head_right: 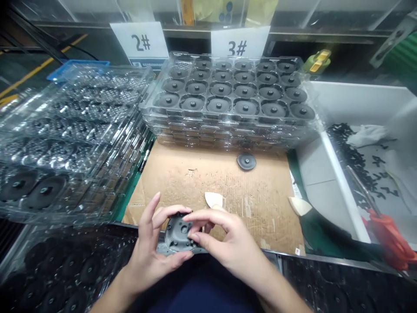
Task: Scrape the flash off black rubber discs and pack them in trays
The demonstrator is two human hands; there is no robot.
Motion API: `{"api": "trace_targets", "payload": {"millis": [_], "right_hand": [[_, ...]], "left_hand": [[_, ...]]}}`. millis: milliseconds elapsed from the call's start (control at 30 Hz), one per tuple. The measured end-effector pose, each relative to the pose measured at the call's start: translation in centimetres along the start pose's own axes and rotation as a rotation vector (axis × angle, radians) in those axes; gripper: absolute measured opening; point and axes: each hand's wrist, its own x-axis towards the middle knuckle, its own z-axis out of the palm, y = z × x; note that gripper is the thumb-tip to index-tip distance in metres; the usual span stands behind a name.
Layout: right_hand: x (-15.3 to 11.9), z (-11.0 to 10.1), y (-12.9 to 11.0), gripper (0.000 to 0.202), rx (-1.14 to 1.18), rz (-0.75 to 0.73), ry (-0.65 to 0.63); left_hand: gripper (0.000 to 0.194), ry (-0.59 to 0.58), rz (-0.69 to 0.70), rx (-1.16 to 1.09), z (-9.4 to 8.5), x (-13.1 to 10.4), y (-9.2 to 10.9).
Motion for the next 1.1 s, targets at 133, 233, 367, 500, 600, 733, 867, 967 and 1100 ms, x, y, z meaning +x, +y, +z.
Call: {"api": "trace_targets", "payload": {"millis": [133, 233, 367, 500, 600, 733, 867, 967, 1100], "right_hand": [[0.8, -0.6, -0.5, 0.013, 0.156, 0.128, -0.162], [0.9, -1.1, -0.7, 0.013, 0.278, 0.17, -0.238], [0.5, -1.4, -0.6, 0.006, 0.405, 0.18, -0.269], [-0.4, -1.4, -0.1, 0.009, 0.488, 0.247, -0.225], [-1.4, -1.3, 0.7, 0.013, 0.483, 0.252, -0.08], [-3.4, -1.7, 2.1, 0.008, 0.389, 0.142, 0.118], [-5.5, -2.5, 3.0, 0.013, 0.185, 0.034, 0.23], [-6.5, -2.7, 3.2, 0.024, -0.122, -0.09, 0.248], [-8.1, -3.9, 4.5, 0.026, -0.257, -0.089, 0.346]], "left_hand": [[0.096, -0.107, -0.261, -0.189, -0.4, 0.2, 0.7], [0.096, -0.149, -0.329, -0.316, -0.4, 0.4, 1.1], [0.101, -0.201, -0.373, -0.367, 0.1, 0.6, 1.3], [0.101, -0.202, -0.361, -0.317, 0.6, 0.6, 1.3], [0.097, -0.206, -0.342, -0.288, 0.9, 0.7, 1.3], [0.094, -0.234, -0.316, -0.244, 1.5, 1.1, 1.2], [0.087, -0.133, -0.352, -0.262, 2.9, 1.3, 1.2], [0.083, -0.154, -0.407, -0.255, 4.3, 1.3, 1.4], [0.062, -0.488, -0.488, -0.215, 6.4, 1.6, 1.6]]}}
